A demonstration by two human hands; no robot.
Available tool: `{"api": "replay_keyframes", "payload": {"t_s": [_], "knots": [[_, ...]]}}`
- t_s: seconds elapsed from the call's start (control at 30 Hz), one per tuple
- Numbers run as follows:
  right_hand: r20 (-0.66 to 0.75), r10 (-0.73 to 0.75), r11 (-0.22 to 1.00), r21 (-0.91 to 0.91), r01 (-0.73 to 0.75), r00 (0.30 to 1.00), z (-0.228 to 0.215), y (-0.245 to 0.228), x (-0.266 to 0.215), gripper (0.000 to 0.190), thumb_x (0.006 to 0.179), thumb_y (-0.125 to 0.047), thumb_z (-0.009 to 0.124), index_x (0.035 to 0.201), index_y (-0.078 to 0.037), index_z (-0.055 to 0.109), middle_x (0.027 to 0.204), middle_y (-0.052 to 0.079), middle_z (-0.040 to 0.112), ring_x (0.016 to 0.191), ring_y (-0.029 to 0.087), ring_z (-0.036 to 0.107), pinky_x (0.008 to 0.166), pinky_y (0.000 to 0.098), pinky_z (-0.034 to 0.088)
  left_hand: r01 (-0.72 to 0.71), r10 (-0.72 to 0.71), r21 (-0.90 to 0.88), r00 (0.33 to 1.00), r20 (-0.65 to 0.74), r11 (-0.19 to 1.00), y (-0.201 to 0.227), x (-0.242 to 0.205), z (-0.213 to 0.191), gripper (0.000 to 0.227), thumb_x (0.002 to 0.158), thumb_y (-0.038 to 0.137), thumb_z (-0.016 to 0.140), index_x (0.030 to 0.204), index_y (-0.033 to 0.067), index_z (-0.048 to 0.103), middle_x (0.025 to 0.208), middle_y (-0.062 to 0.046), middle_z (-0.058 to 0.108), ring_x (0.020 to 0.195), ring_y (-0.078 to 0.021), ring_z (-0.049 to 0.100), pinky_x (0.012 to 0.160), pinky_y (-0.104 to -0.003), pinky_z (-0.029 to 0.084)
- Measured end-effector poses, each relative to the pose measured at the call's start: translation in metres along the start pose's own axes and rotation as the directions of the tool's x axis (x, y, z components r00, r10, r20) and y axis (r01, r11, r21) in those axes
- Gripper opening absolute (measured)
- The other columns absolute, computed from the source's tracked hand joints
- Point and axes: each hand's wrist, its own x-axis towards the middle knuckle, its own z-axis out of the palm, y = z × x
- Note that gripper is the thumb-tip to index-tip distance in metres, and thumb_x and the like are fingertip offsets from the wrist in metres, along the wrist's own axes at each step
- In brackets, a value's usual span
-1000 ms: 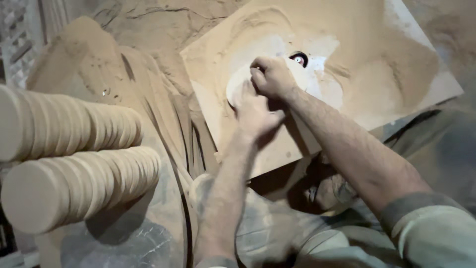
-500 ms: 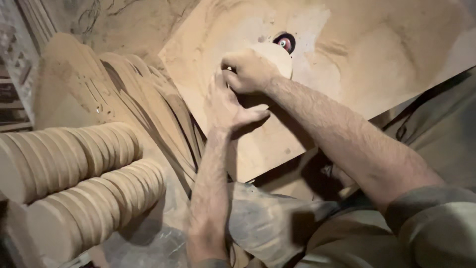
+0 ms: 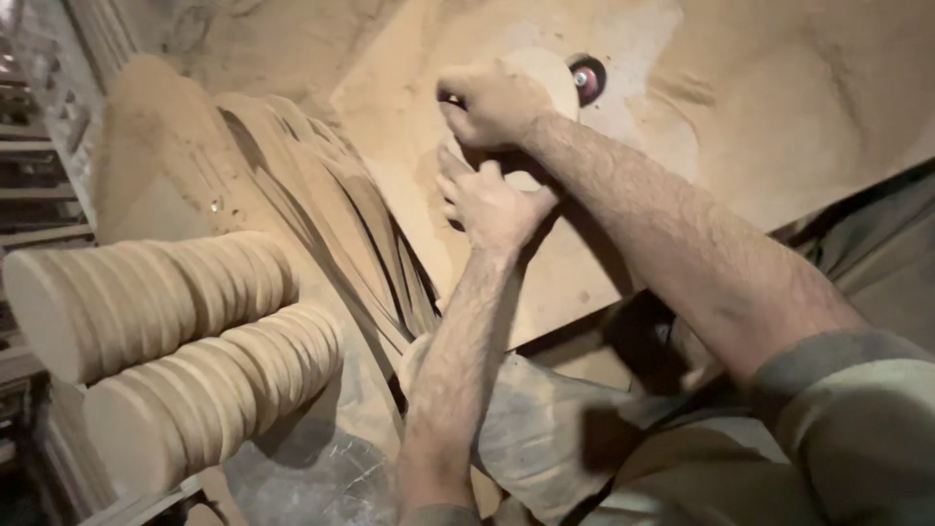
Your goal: The person repeatedly picks up round wooden discs from a stack and rubs their edges against a rotating sanding drum. After sanding, the discs are placed back onto the stack. The process is repeated for multiple discs.
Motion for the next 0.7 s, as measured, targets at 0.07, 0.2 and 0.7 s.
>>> {"api": "replay_keyframes", "payload": {"t_s": [0.07, 0.2, 0.7], "knots": [[-0.026, -0.031, 0.999, -0.026, 0.030, 0.999, 0.002, -0.001, 0.001, 0.017, 0.090, -0.025, 0.066, 0.101, -0.015, 0.074, 0.090, 0.015, 0.074, 0.085, 0.040, 0.070, 0.071, 0.0499, 0.056, -0.023, 0.023, 0.003, 0.998, -0.061, 1.000, -0.001, -0.002, -0.004, 0.076, 0.055, 0.058, 0.086, 0.105, 0.0012, 0.074, 0.155, -0.030, 0.029, 0.138, -0.0518, 0.030, 0.107, -0.070, 0.031], [-0.091, -0.096, 0.995, -0.028, 0.094, 0.991, 0.000, -0.006, -0.010, 0.016, 0.090, -0.022, 0.066, 0.098, -0.011, 0.074, 0.090, 0.017, 0.074, 0.084, 0.039, 0.071, 0.072, 0.0481, 0.057, 0.007, -0.006, 0.013, 0.995, -0.099, 1.000, 0.004, -0.017, -0.007, 0.072, 0.059, 0.054, 0.081, 0.109, 0.0023, 0.073, 0.153, -0.032, 0.029, 0.134, -0.0538, 0.030, 0.107, -0.071, 0.028], [-0.315, 0.148, 0.972, -0.130, -0.197, 0.937, -0.001, -0.041, -0.086, 0.018, 0.092, -0.024, 0.065, 0.098, -0.011, 0.076, 0.088, 0.020, 0.074, 0.086, 0.039, 0.073, 0.077, 0.0486, 0.057, -0.026, 0.025, 0.003, 0.991, 0.135, 1.000, -0.020, -0.058, 0.008, 0.070, 0.069, 0.044, 0.079, 0.124, 0.0032, 0.064, 0.156, -0.030, 0.025, 0.140, -0.0517, 0.025, 0.114, -0.063, 0.028]]}}
